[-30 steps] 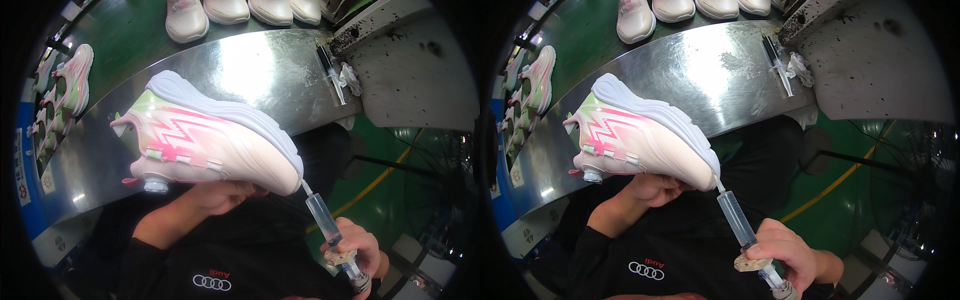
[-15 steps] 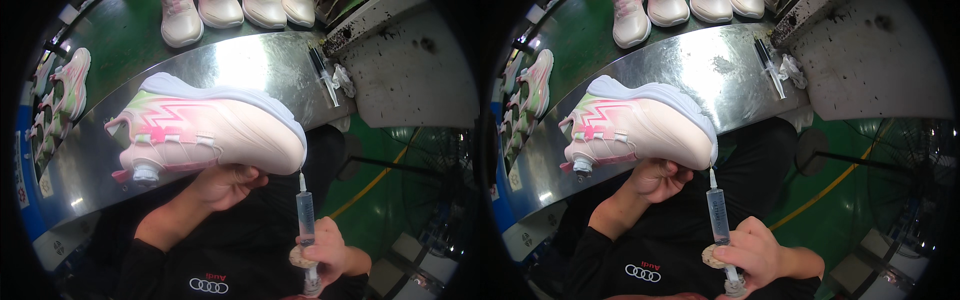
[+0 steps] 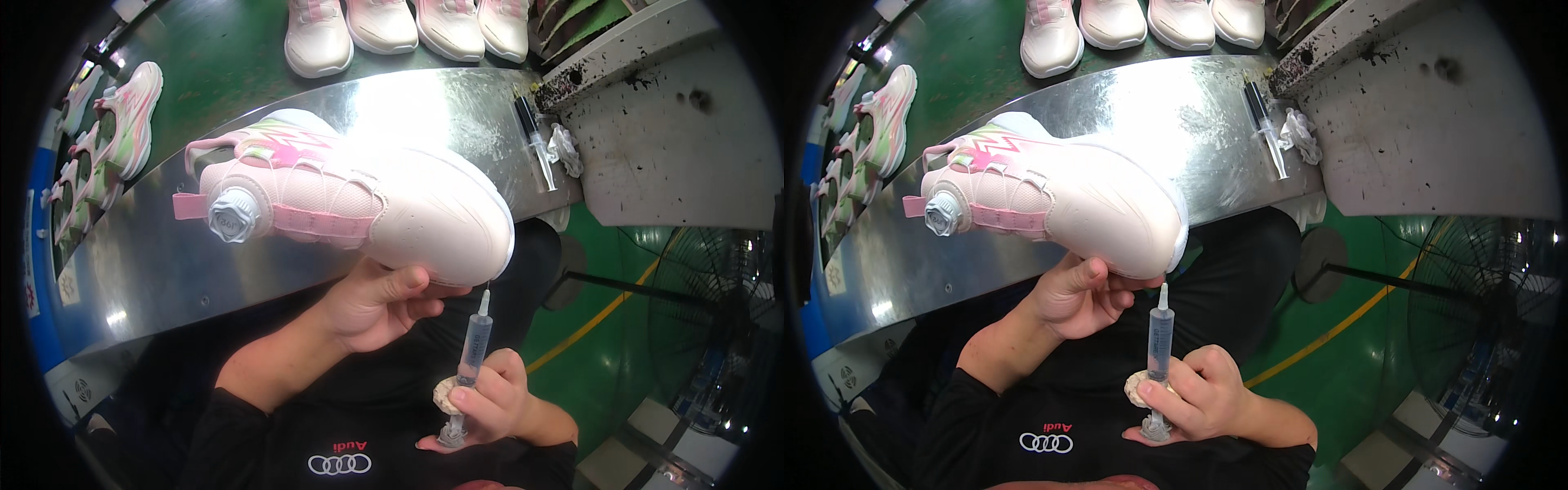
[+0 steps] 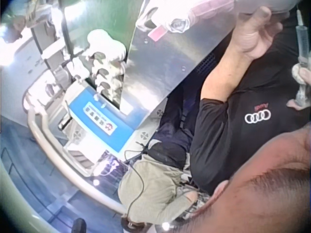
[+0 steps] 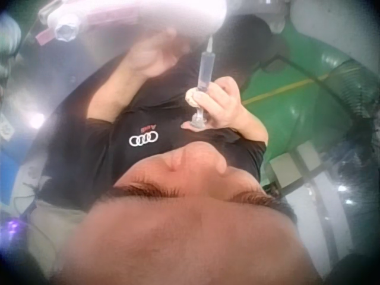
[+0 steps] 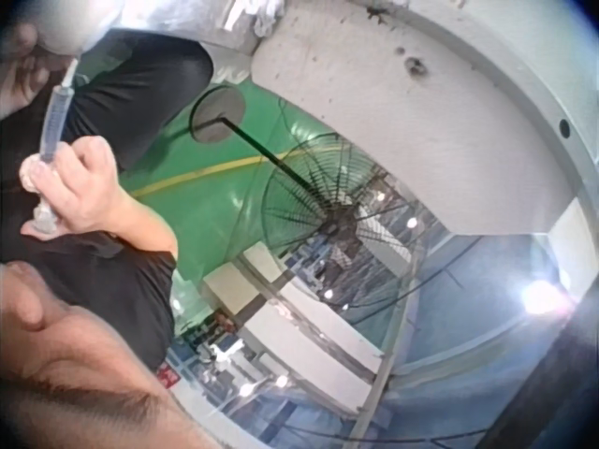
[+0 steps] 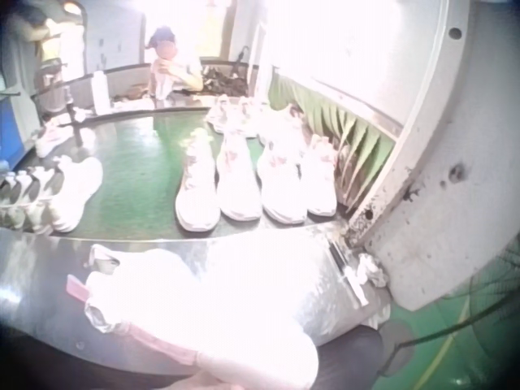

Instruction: The person takes shoes from a conveyor belt, applies adhesive along the sole edges using a syringe while rotating them, and places the shoes back onto the conveyor belt.

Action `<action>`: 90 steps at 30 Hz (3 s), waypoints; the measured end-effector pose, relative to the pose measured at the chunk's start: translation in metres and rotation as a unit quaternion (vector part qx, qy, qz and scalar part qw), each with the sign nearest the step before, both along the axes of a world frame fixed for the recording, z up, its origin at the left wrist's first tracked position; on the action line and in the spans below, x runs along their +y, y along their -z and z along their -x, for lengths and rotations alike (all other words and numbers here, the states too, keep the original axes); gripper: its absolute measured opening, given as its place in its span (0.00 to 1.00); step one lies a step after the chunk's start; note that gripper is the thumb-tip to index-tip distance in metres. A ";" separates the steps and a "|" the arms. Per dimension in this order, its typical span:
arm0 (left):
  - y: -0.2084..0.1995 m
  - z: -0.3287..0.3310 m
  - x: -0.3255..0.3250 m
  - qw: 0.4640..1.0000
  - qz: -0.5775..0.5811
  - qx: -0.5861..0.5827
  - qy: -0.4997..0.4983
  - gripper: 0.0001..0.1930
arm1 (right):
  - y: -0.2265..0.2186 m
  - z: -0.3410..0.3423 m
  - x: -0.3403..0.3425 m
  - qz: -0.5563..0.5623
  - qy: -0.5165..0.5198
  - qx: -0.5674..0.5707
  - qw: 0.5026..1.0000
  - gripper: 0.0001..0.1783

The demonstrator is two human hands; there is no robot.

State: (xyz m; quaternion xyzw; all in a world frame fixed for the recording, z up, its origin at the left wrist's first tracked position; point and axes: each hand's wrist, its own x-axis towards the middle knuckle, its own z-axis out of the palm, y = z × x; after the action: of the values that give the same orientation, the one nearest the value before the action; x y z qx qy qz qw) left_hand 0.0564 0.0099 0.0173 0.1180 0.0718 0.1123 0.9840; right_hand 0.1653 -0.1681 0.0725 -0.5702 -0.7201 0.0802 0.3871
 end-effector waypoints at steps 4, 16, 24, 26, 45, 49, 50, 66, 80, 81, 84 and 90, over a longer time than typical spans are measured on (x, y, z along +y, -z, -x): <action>0.002 0.002 0.001 1.000 0.001 0.006 -0.004 0.25 | 0.001 0.002 0.003 0.011 0.010 -0.025 1.000 0.36; -0.013 0.115 -0.011 0.989 0.063 0.128 -0.044 0.38 | 0.036 -0.060 0.047 -0.033 0.053 -0.017 0.998 0.53; -0.017 0.137 0.024 0.940 -0.146 0.222 -0.213 0.43 | 0.060 -0.079 0.129 -0.039 0.053 -0.045 0.997 0.49; -0.008 0.119 0.067 0.935 -0.174 0.195 -0.241 0.36 | 0.061 -0.076 0.140 -0.043 0.044 -0.041 0.997 0.49; 0.018 0.223 0.291 0.531 -0.522 0.496 -0.447 0.31 | 0.066 -0.085 0.144 -0.047 0.092 0.025 0.994 0.46; 0.014 0.197 0.296 0.534 -0.485 0.501 -0.479 0.34 | 0.066 -0.082 0.144 -0.044 0.106 -0.002 0.993 0.45; 0.009 0.199 0.297 0.535 -0.485 0.500 -0.478 0.34 | 0.065 -0.082 0.144 -0.042 0.104 -0.005 0.994 0.45; -0.032 0.189 0.071 0.322 -0.798 0.475 -0.183 0.49 | 0.066 -0.083 0.135 -0.027 0.085 0.014 0.996 0.47; 0.005 0.164 0.257 0.661 -0.484 0.547 -0.169 0.22 | 0.056 -0.095 0.089 0.118 0.090 0.346 0.927 0.58; 0.004 0.159 0.256 0.656 -0.482 0.565 -0.135 0.22 | 0.056 -0.096 0.089 0.114 0.098 0.344 0.927 0.60; -0.012 0.135 0.230 0.708 -0.435 0.512 -0.217 0.23 | 0.049 -0.093 0.091 0.106 0.102 0.376 0.915 0.61; -0.053 0.080 0.184 0.801 -0.420 0.318 -0.283 0.26 | 0.038 -0.088 0.091 0.149 0.091 0.367 0.914 0.62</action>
State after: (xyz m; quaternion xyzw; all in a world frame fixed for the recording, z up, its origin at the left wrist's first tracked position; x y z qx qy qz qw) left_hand -0.0232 0.1935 0.0706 0.5233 0.3569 0.3615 0.6842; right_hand 0.2537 -0.0770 0.0345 -0.6145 -0.4523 0.3547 0.5404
